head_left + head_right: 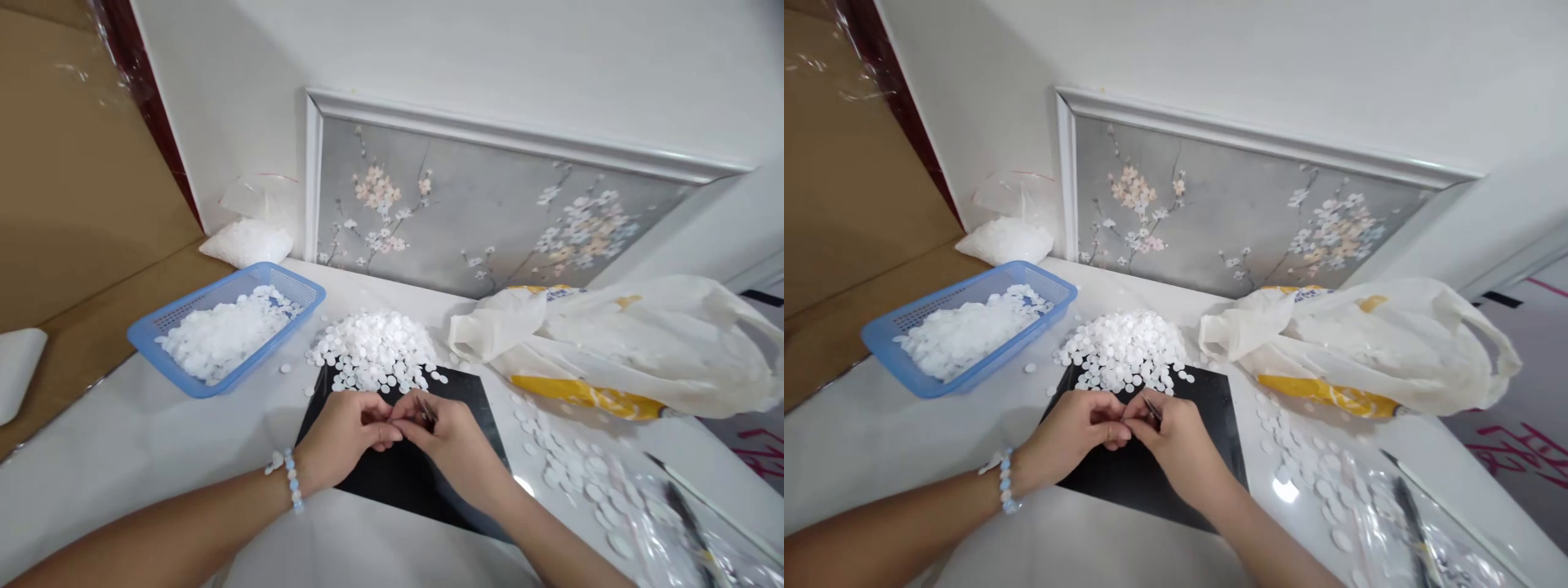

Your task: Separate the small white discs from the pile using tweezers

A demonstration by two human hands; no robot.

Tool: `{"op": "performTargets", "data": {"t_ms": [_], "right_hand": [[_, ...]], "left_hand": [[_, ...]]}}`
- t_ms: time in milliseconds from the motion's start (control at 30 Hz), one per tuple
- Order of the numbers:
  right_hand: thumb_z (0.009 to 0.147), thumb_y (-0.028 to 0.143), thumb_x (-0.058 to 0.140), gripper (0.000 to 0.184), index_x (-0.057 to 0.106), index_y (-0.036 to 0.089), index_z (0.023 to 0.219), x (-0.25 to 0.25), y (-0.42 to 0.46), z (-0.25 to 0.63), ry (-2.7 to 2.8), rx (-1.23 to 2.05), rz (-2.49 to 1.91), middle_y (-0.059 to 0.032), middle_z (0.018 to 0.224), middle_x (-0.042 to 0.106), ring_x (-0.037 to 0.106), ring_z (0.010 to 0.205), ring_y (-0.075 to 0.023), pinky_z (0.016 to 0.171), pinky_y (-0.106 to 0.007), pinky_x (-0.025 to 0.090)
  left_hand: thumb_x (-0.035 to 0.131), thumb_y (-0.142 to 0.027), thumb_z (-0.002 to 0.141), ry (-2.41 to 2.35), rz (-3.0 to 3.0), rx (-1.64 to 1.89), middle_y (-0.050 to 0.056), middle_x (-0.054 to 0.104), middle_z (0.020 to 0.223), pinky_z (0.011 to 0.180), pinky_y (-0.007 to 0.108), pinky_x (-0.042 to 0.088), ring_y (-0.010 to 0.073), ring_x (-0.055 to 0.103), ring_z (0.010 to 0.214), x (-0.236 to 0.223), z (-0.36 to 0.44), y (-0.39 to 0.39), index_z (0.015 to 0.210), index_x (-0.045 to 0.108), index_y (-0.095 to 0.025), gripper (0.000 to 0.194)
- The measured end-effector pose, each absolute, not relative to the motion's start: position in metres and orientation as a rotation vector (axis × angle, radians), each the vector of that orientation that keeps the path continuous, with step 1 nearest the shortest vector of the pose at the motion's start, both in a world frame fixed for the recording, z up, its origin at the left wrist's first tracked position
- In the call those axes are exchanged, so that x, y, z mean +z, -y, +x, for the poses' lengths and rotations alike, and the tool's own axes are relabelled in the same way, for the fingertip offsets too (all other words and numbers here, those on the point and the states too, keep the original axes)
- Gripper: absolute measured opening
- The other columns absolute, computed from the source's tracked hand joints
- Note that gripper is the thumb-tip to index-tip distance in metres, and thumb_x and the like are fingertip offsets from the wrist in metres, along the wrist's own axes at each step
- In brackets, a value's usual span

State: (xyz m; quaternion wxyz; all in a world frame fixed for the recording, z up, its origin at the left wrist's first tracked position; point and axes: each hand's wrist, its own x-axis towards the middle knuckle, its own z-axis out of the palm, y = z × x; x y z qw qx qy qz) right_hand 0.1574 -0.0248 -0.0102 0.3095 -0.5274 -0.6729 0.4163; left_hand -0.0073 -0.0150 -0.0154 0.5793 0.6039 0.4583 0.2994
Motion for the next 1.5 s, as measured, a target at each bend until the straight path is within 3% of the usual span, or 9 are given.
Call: {"op": "performTargets", "data": {"t_ms": [100, 233, 400, 500, 567, 633, 767, 1100, 1500], "right_hand": [[0.084, 0.022, 0.05, 0.013, 0.061, 0.019, 0.077, -0.012, 0.028, 0.157, 1.747, 1.176, -1.375, 0.0024, 0.067, 0.059, 0.048, 0.057, -0.0113, 0.055, -0.024, 0.038], [0.091, 0.035, 0.045, 0.02, 0.055, 0.019, 0.086, -0.016, 0.021, 0.164, 1.596, 1.256, -1.331, 0.0013, 0.069, 0.059, 0.048, 0.049, -0.0106, 0.048, -0.024, 0.038], [0.094, 0.049, 0.035, 0.032, 0.051, 0.021, 0.092, -0.015, 0.017, 0.176, 1.695, 0.978, -1.522, 0.0069, 0.05, 0.044, 0.045, 0.043, -0.0136, 0.047, -0.025, 0.037], [0.095, 0.044, 0.036, 0.032, 0.052, 0.022, 0.112, -0.015, 0.019, 0.178, 1.883, 0.813, -1.517, 0.0033, 0.063, 0.053, 0.054, 0.058, -0.0165, 0.057, -0.028, 0.045], [0.097, 0.039, 0.033, 0.036, 0.052, 0.024, 0.124, -0.017, 0.019, 0.178, 1.965, 0.737, -1.444, -0.0024, 0.083, 0.06, 0.06, 0.078, -0.0182, 0.072, -0.032, 0.049], [0.098, 0.035, 0.032, 0.039, 0.053, 0.025, 0.128, -0.021, 0.019, 0.178, 2.028, 0.652, -1.384, -0.0053, 0.091, 0.059, 0.061, 0.083, -0.0184, 0.076, -0.032, 0.051], [0.097, 0.031, 0.038, 0.038, 0.055, 0.021, 0.13, -0.029, 0.019, 0.178, 2.097, 0.519, -1.288, -0.005, 0.081, 0.057, 0.06, 0.072, -0.0168, 0.065, -0.028, 0.053], [0.097, 0.029, 0.037, 0.036, 0.061, 0.02, 0.123, -0.029, 0.024, 0.176, 2.226, 0.261, -1.234, -0.0065, 0.079, 0.061, 0.062, 0.072, -0.0169, 0.062, -0.028, 0.053], [0.098, 0.029, 0.037, 0.036, 0.063, 0.021, 0.121, -0.026, 0.026, 0.175, 2.245, 0.203, -1.223, -0.0065, 0.078, 0.062, 0.062, 0.069, -0.0161, 0.061, -0.027, 0.053]], "left_hand": [[0.068, -0.02, 0.07, -1.12, 1.226, 0.744, 0.001, 0.064, 0.057, 0.058, 0.022, 0.048, 0.0129, 0.06, 0.056, -0.019, -0.006, 0.012, 0.062, 0.067, -0.015, 0.009], [0.072, -0.025, 0.07, -1.088, 1.165, 0.77, 0.003, 0.067, 0.062, 0.06, 0.021, 0.049, 0.012, 0.062, 0.058, -0.015, -0.008, 0.008, 0.071, 0.071, -0.013, 0.012], [0.07, -0.033, 0.075, -0.998, 0.969, 0.78, 0.006, 0.071, 0.08, 0.066, 0.023, 0.053, 0.0159, 0.068, 0.072, -0.015, -0.01, 0.007, 0.079, 0.063, -0.014, 0.021], [0.071, -0.032, 0.076, -0.968, 0.844, 0.762, 0.007, 0.072, 0.082, 0.067, 0.025, 0.055, 0.0161, 0.07, 0.071, -0.017, -0.011, 0.004, 0.086, 0.059, -0.015, 0.023], [0.074, -0.028, 0.074, -0.954, 0.788, 0.761, 0.009, 0.072, 0.086, 0.076, 0.027, 0.055, 0.0173, 0.07, 0.078, -0.019, -0.013, 0.002, 0.09, 0.059, -0.014, 0.026], [0.076, -0.024, 0.072, -0.925, 0.744, 0.77, 0.009, 0.072, 0.09, 0.086, 0.029, 0.053, 0.0194, 0.07, 0.088, -0.02, -0.014, 0.001, 0.093, 0.06, -0.013, 0.028], [0.077, -0.021, 0.071, -0.902, 0.719, 0.777, 0.009, 0.071, 0.092, 0.092, 0.03, 0.051, 0.0209, 0.068, 0.095, -0.02, -0.017, 0.0, 0.091, 0.063, -0.013, 0.026], [0.078, -0.028, 0.069, -0.97, 0.733, 0.7, 0.01, 0.073, 0.087, 0.073, 0.023, 0.057, 0.0195, 0.071, 0.082, -0.016, -0.017, 0.002, 0.089, 0.063, -0.012, 0.03], [0.078, -0.028, 0.069, -0.922, 0.746, 0.701, 0.009, 0.073, 0.085, 0.075, 0.024, 0.057, 0.0185, 0.071, 0.081, -0.017, -0.016, 0.002, 0.085, 0.064, -0.012, 0.026]]}}
